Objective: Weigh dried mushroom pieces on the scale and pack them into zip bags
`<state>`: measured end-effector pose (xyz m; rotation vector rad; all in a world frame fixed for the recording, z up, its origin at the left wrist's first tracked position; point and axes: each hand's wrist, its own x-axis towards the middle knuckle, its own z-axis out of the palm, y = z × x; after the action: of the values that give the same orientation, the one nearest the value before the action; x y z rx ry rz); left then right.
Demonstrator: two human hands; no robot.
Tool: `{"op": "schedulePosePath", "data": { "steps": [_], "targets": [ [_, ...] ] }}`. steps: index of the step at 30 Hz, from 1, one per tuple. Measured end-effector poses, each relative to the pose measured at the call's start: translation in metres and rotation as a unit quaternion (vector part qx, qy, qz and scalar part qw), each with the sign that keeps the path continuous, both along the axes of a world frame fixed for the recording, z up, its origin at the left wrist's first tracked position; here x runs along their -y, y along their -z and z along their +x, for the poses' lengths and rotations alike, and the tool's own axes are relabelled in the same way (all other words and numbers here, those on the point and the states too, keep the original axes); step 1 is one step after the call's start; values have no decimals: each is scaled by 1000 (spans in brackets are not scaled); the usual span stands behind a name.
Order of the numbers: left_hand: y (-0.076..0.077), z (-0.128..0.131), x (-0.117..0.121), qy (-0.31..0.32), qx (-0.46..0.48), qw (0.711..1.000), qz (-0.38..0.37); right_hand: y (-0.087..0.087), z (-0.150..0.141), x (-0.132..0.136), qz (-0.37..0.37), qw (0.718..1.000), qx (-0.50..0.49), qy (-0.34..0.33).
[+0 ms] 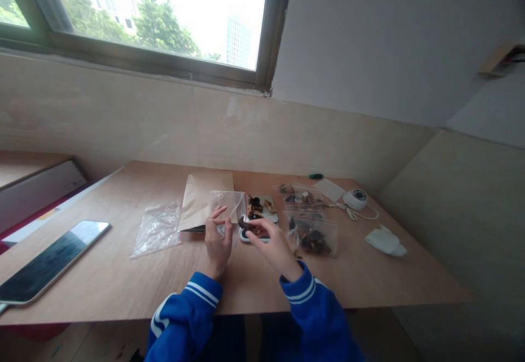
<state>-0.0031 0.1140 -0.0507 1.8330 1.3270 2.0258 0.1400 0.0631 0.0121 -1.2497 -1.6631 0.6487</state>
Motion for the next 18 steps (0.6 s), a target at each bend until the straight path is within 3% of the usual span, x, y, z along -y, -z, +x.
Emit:
{"op": "schedulePosePath", "data": {
  "steps": [6,9,11,14,18],
  "targets": [
    [5,6,18,78,-21,996,39,12,-25,-12,69,986,152,0],
    [7,9,23,86,14,996,14,6,-28,-11,104,978,175,-44],
    [8,8,22,61,63,996,-12,-2,-23,-8,130,981,126,-63],
    [10,5,17,-9,119,992,-31,-10,-6,-9,156,986,55,13],
    [15,0,11,-51,105,993,-25,7,25,-37,114,976,165,87]
  ]
}}
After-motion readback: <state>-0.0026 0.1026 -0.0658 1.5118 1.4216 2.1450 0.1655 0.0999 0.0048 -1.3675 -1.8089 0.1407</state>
